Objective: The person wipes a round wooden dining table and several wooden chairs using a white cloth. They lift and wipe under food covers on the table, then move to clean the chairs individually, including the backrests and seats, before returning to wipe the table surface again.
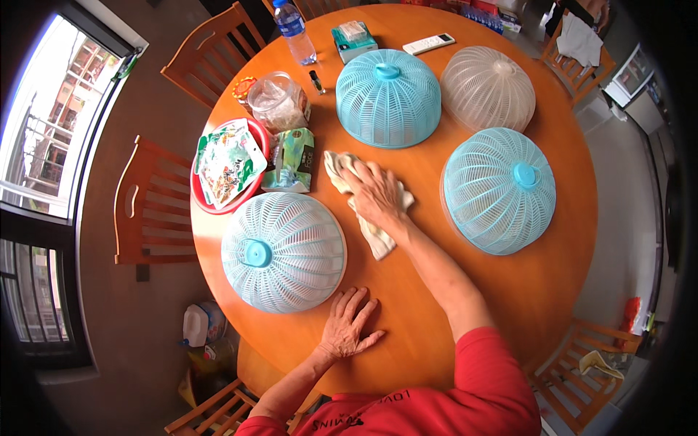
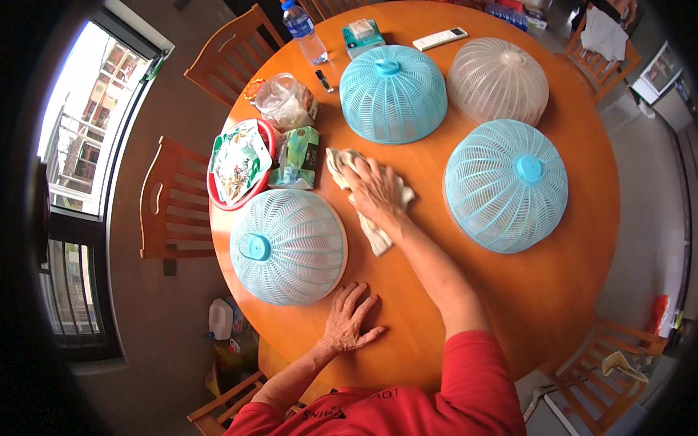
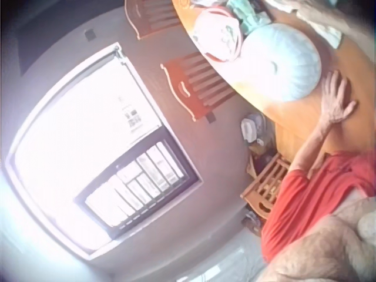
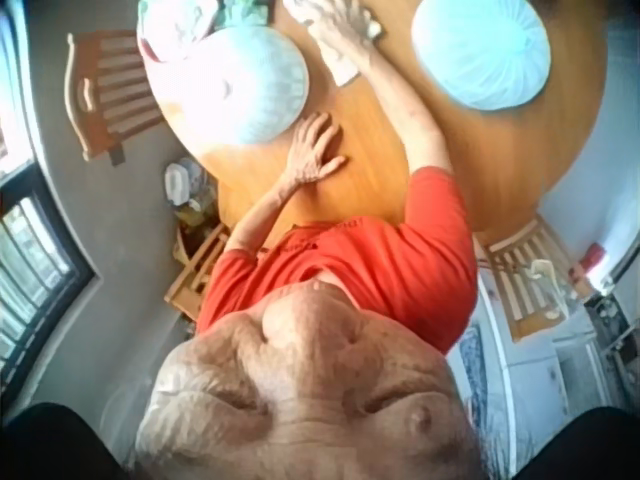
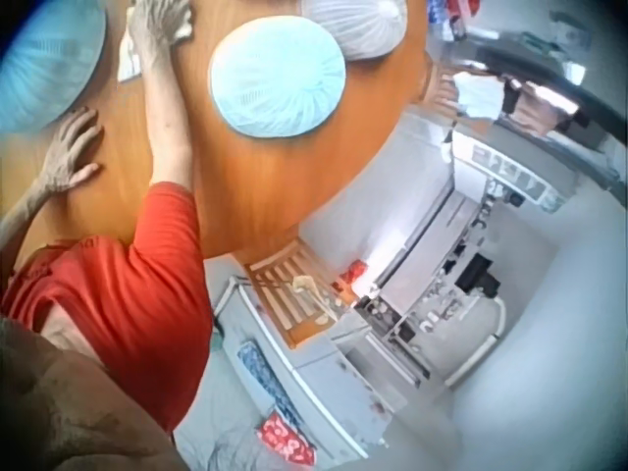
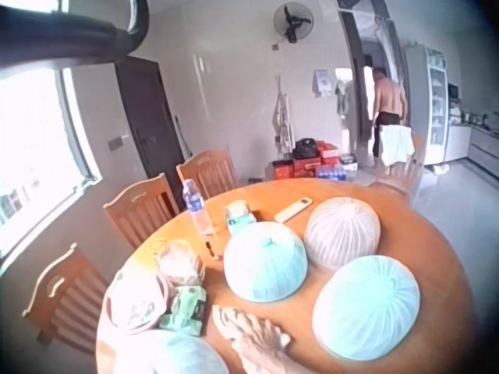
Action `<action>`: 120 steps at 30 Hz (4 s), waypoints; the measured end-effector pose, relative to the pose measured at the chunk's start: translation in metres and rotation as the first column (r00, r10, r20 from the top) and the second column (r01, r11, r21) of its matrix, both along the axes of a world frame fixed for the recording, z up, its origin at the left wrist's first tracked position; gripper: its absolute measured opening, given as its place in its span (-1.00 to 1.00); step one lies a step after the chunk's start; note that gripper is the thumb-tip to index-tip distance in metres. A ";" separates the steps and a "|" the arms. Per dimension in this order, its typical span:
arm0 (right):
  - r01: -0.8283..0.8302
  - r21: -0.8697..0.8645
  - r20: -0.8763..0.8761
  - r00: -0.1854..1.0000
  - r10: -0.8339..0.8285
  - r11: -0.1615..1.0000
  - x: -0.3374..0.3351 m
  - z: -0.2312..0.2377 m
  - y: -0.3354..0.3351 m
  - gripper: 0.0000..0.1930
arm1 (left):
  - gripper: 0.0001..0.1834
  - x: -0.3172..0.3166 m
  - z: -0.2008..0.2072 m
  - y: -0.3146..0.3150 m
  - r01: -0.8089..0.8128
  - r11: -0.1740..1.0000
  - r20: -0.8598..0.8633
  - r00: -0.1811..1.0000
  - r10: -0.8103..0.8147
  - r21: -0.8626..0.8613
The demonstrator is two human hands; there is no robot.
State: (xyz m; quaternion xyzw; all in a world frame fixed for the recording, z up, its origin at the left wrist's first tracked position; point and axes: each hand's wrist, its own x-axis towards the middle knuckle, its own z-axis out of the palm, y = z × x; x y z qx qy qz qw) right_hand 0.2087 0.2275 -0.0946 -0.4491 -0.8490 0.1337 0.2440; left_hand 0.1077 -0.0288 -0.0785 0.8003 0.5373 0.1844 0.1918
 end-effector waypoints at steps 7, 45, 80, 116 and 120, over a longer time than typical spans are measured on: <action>-0.241 0.096 0.133 0.965 0.228 0.966 -0.004 -0.005 0.016 -0.58 | -0.23 -0.001 -0.003 -0.001 0.022 1.000 -0.013 1.000 -0.022 -0.008; 0.176 -0.001 0.194 0.966 -0.172 0.984 0.101 0.002 -0.275 -0.55 | -0.66 0.009 0.014 -0.033 -0.226 0.971 0.305 0.932 0.193 0.077; 0.790 0.219 0.176 0.545 -0.820 0.572 0.491 -0.002 -0.139 -0.62 | -0.74 0.249 0.156 0.211 -0.476 0.824 0.477 0.826 0.300 0.306; 0.269 0.228 -0.267 0.941 -0.205 0.936 0.271 0.100 -0.325 -0.57 | -0.37 0.201 0.060 -0.056 -0.168 0.951 0.014 0.985 0.170 0.261; 0.408 0.179 -0.061 0.913 -0.404 0.895 0.249 0.090 -0.302 -0.65 | -0.43 0.202 0.057 -0.056 -0.184 0.942 0.033 0.983 0.182 0.281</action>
